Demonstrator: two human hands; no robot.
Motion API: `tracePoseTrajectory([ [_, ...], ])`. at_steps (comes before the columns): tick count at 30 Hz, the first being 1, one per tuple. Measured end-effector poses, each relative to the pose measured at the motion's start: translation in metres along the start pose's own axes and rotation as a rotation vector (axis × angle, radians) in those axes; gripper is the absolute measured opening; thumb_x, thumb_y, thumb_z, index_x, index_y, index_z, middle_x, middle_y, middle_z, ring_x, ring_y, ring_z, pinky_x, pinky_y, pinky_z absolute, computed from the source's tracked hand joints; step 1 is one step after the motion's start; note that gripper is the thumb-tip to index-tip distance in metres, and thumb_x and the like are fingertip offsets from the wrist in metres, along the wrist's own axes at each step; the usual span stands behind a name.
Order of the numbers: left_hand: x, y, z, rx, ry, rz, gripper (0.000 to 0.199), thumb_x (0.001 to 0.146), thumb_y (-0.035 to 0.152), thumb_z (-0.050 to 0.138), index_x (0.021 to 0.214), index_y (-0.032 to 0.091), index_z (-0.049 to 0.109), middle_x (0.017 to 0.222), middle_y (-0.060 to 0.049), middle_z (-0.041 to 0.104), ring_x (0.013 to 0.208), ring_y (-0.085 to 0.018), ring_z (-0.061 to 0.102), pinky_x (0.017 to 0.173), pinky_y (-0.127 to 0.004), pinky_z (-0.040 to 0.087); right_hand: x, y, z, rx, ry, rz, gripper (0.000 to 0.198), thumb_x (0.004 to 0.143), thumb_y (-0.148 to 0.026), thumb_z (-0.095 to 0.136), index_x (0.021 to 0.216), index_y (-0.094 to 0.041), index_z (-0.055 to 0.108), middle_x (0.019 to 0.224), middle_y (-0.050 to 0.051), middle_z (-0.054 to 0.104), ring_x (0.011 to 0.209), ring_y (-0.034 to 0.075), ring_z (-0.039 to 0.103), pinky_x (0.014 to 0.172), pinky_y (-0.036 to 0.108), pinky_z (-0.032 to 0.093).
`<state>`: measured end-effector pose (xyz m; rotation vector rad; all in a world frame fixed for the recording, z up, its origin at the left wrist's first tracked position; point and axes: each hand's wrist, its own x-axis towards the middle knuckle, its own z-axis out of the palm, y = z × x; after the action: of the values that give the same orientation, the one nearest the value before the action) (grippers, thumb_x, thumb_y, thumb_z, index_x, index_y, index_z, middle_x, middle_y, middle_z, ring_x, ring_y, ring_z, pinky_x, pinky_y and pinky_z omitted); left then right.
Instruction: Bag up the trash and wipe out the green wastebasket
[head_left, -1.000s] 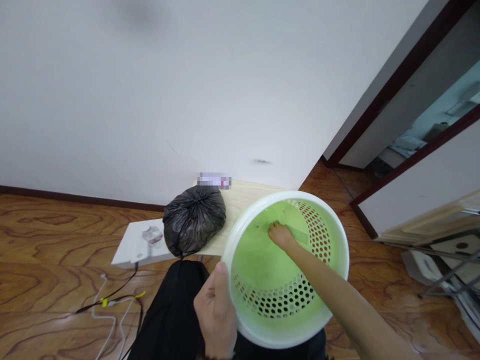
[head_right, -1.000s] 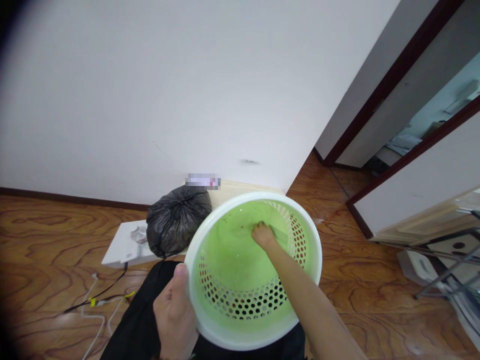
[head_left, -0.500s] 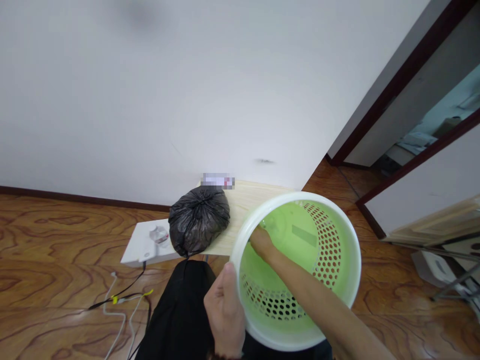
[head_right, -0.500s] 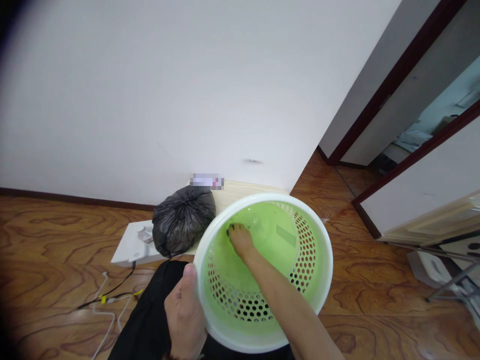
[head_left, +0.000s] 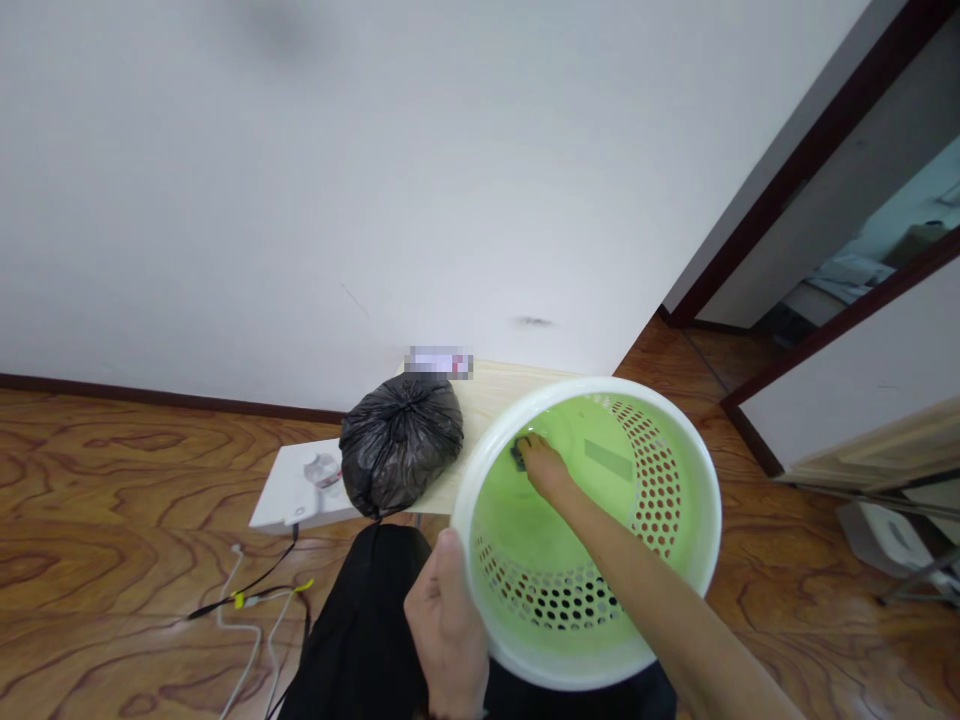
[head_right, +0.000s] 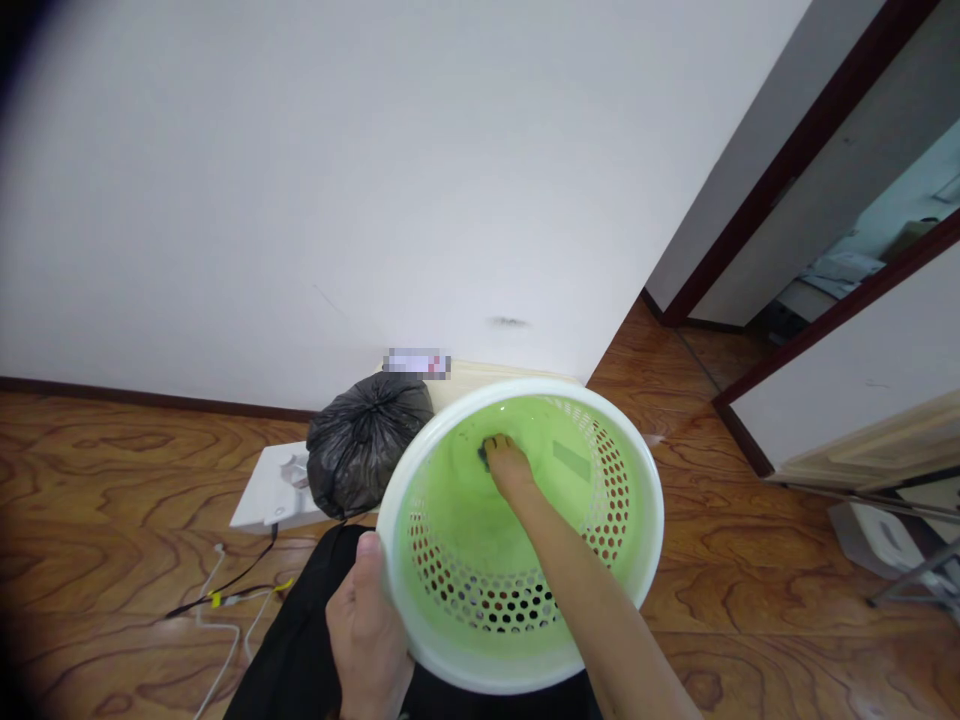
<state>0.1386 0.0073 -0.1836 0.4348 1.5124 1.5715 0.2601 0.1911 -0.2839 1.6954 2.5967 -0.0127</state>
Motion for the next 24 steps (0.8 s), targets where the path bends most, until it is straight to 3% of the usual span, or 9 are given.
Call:
tracePoseTrajectory([
  [3, 0.009, 0.011, 0.000, 0.102, -0.064, 0.057, 0.033, 0.078, 0.046, 0.046, 0.065, 0.016, 0.054, 0.055, 0.002, 0.052, 0.054, -0.011, 0.045, 0.047, -0.019, 0.037, 0.011, -0.003, 0.000, 0.028, -0.085, -0.021, 0.029, 0.081, -0.004, 0.036, 0.103, -0.015, 0.052, 0.102, 0.011, 0.053, 0.093, 0.019, 0.051, 0.071, 0.027, 0.042],
  [7, 0.029, 0.029, 0.013, 0.292, -0.180, 0.177, 0.028, 0.074, 0.042, 0.054, 0.067, 0.016, 0.051, 0.057, 0.003, 0.050, 0.058, -0.011, 0.045, 0.052, -0.019, 0.037, 0.025, -0.003, 0.003, 0.019, -0.029, 0.029, 0.029, 0.083, -0.005, 0.035, 0.105, -0.014, 0.051, 0.103, 0.013, 0.051, 0.094, 0.020, 0.051, 0.070, 0.028, 0.042],
  [16, 0.082, 0.045, 0.076, 0.368, -0.222, 0.332, 0.033, 0.075, 0.043, 0.051, 0.057, 0.017, 0.041, 0.052, 0.006, 0.036, 0.050, -0.007, 0.035, 0.047, -0.019, 0.028, 0.085, 0.031, 0.005, 0.134, -0.001, 0.075, 0.026, 0.080, -0.004, 0.038, 0.100, -0.012, 0.053, 0.098, 0.013, 0.052, 0.084, 0.018, 0.055, 0.071, 0.027, 0.041],
  [24, 0.145, 0.047, 0.122, 0.379, -0.274, 0.397, 0.033, 0.076, 0.040, 0.050, 0.056, 0.018, 0.036, 0.050, 0.006, 0.031, 0.048, -0.007, 0.030, 0.046, -0.020, 0.025, 0.155, 0.065, 0.022, 0.257, 0.115, 0.289, 0.026, 0.079, -0.007, 0.040, 0.100, -0.012, 0.053, 0.098, 0.012, 0.053, 0.079, 0.016, 0.056, 0.071, 0.024, 0.040],
])
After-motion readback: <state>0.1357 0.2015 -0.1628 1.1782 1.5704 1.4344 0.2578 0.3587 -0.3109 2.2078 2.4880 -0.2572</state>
